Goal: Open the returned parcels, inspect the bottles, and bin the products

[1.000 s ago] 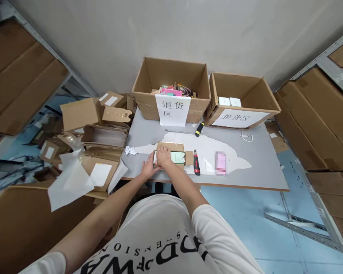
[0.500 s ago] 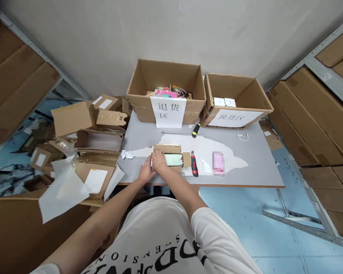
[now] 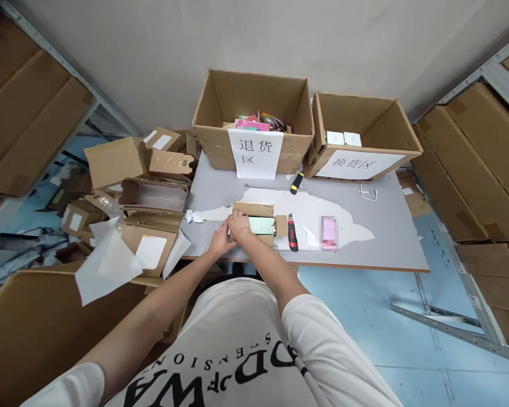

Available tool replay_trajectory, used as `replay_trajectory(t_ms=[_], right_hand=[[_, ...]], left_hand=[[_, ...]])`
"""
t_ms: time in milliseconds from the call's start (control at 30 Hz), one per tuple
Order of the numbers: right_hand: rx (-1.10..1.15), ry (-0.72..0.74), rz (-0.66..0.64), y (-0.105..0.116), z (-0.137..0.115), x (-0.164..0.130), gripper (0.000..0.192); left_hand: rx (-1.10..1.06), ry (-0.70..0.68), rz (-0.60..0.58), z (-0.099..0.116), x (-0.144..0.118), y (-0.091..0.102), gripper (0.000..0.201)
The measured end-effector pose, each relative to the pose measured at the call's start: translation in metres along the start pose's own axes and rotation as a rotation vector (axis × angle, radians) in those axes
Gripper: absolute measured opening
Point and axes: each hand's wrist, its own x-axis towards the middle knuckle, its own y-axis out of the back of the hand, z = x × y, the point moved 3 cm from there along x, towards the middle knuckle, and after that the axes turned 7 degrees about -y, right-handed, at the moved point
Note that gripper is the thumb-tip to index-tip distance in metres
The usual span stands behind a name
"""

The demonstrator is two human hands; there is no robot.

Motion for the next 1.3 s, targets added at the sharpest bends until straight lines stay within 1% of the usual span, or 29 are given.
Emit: replay_trajectory(t_ms=[67,200,300,433,600,733,900,1167,1300], right_hand=[[-0.021,0.015,-0.013,0.000,-0.001,0.002,0.062],[-0.038,0.087,0.011,0.000,0.002,0.005,0.058],[-0.044,0.128,0.025,0.001,0.007,0.007,0.059],[-0.014,0.182,0.028,0.001,0.013,0.010,0.061],[0.003,0.235,0.032,0.000,0.020,0.011,0.064],[0.007,0.251,0.042,0.000,0.022,0.011,0.063],[0.038,0.222,0.030,0.000,0.023,0.009,0.064],[0.044,0.248,0.034,0.006,0.030,0.006,0.064],[0.019,0.240,0.030,0.006,0.024,0.004,0.059]], left_hand=[[0.008,0.009,0.000,0.000,-0.001,0.000,0.105],[0.017,0.020,-0.014,0.002,-0.002,0.001,0.109],[0.027,0.037,-0.031,0.006,-0.002,0.004,0.112],[0.052,0.037,-0.055,0.010,-0.001,0.007,0.109],[0.045,0.055,-0.042,0.008,-0.001,0.005,0.108],[0.026,0.050,-0.029,0.005,-0.001,0.002,0.109],[0.027,0.036,-0.026,0.003,-0.001,0.002,0.109],[0.017,0.038,-0.012,0.003,0.000,0.001,0.107],[-0.023,0.006,0.006,0.003,0.002,0.002,0.108]])
